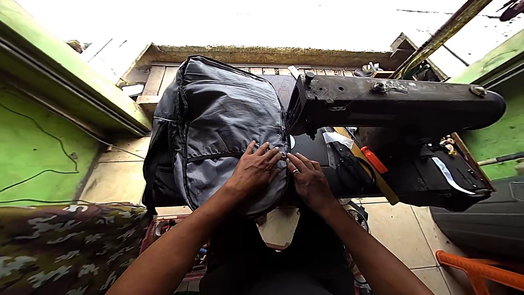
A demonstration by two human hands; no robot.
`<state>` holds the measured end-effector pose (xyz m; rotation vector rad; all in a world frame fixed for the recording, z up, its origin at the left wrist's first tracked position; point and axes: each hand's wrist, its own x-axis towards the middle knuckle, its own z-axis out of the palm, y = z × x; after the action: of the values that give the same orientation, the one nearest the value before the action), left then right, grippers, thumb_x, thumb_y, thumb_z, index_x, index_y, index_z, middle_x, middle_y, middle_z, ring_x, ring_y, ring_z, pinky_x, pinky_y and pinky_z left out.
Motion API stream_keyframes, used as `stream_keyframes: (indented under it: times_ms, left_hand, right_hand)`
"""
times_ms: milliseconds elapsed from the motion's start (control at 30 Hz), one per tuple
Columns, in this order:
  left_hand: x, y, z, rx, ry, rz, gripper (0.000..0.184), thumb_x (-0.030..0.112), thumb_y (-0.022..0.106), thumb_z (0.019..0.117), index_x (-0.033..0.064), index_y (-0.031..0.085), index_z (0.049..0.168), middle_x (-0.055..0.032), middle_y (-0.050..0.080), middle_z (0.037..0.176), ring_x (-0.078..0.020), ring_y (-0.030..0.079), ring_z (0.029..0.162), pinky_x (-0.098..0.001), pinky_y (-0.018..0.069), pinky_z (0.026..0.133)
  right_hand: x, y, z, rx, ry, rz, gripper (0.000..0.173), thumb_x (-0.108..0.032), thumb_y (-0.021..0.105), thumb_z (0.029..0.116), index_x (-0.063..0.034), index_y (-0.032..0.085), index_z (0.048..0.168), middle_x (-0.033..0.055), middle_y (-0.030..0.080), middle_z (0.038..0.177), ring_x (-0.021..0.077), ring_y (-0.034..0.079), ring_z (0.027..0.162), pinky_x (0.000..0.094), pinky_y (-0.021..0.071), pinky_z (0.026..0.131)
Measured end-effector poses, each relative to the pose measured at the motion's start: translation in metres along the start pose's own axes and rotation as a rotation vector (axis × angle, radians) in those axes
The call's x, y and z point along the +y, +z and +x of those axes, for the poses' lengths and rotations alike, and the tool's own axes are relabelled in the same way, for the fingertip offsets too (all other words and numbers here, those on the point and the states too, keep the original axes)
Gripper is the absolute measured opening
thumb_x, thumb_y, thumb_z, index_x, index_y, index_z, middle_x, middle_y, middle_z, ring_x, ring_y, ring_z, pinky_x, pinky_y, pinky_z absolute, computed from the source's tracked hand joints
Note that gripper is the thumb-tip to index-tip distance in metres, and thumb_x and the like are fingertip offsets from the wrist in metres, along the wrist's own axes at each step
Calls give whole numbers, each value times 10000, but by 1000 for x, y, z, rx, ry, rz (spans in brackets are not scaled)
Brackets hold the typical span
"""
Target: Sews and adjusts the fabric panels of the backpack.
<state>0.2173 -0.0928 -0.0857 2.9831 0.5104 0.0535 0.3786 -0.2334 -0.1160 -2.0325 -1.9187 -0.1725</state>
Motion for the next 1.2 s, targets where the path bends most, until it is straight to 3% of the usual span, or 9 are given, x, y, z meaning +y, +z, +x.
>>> stream_keyframes:
  times_ms: [233,533,833,1200]
  left_hand:
    - [-10,0,11,-21,13,-35,473,382,370,1090,183,592,1457,-17,517,1560,-276,406,1495,-627,222,1219]
    - [-37,2,27,91,88,-11,463,380,396,1069,184,641,1409,-22,571,1511,-286,468,1454,-620,288,1194]
    - [-44,1,35,71,82,9,488,404,395,1066,182,614,1441,-31,551,1531,-295,457,1461,-625,272,1201]
    - [-44,1,43,72,51,10,492,407,421,1067,152,609,1443,-58,543,1536,-320,463,1453,-636,288,1186]
  right_hand:
    - [-4,2,11,-3,52,-36,386,-2,491,967,-95,735,1251,59,671,1386,289,633,1271,500,507,969]
    - [-6,4,29,-12,158,0,411,-7,478,974,-112,723,1287,20,660,1406,325,639,1230,507,505,876]
    - [-21,10,36,28,272,-63,427,7,500,960,-91,707,1321,56,658,1406,323,644,1215,499,502,882]
    - [-28,11,47,-56,412,-60,428,-16,497,1001,-59,629,1406,119,588,1473,366,564,1310,540,471,972]
